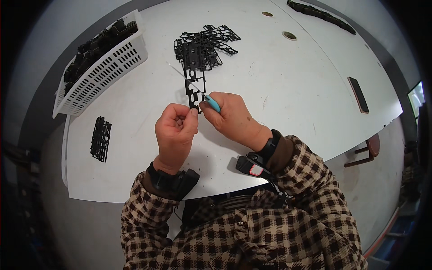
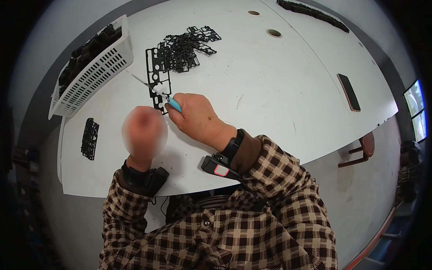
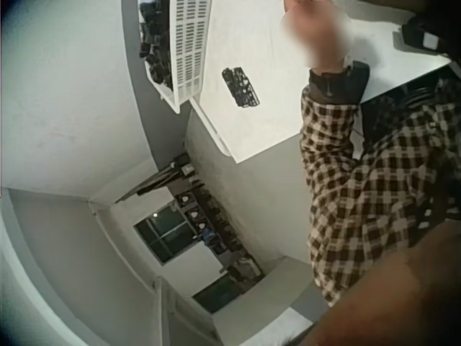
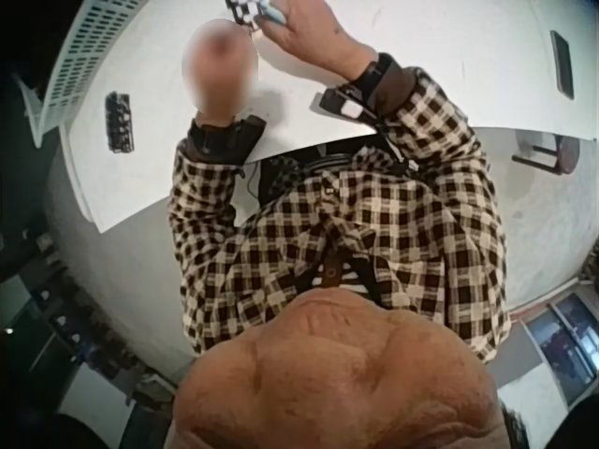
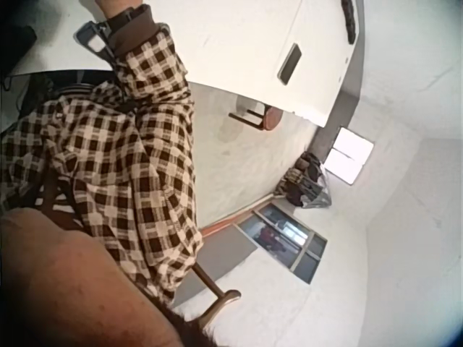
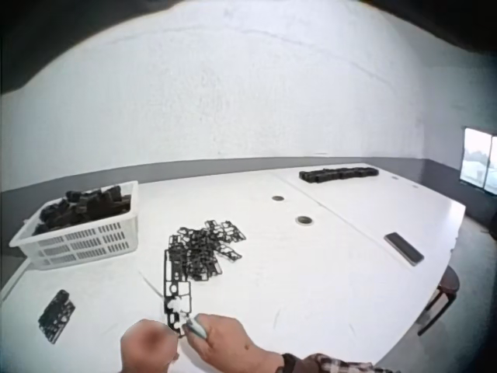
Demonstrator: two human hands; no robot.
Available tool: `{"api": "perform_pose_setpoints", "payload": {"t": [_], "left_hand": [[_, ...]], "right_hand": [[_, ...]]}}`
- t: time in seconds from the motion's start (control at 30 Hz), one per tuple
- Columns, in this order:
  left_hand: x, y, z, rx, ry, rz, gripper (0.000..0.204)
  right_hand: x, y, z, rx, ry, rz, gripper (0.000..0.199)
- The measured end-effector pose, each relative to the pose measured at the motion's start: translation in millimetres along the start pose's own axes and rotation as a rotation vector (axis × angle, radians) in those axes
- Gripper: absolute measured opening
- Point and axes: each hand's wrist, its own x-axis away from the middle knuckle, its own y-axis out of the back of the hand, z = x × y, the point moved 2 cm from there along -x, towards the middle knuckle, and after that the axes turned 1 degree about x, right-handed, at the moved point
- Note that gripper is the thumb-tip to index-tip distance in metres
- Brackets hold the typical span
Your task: Trimming excess plastic from molded parts using a utility knife at a workstation.
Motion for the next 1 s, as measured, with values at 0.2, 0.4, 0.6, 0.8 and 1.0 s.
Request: {"api": "perform_pose_setpoints", "payload": {"t": [0.2, 0.4, 0.6, 0.8, 1.0], "left_hand": [[0, 0, 2, -0.017, -0.017, -0.002, 0.011], [-4, 5, 5, 0.019, 0.045, -0.044, 0.011], [-5, 5, 5, 0.108, 0.041, -0.026, 0.011], [-3, 4, 1, 0.096, 0.052, 0.013, 0.011], [-2, 0, 4, 0.0, 0.022, 0.097, 0.009]], "right_hand": [[2, -1, 2, 0.116, 0.018, -0.034, 0.026], [2, 0, -1, -0.381, -0.383, 0.144, 0.022], [-3, 4, -8, -0.766, -0.419, -0.119, 0.014], [-2, 7, -3, -0.649, -0.436, -0.041, 0.016], [-1, 7, -5, -0.826, -0.586, -0.01, 0.013]]}}
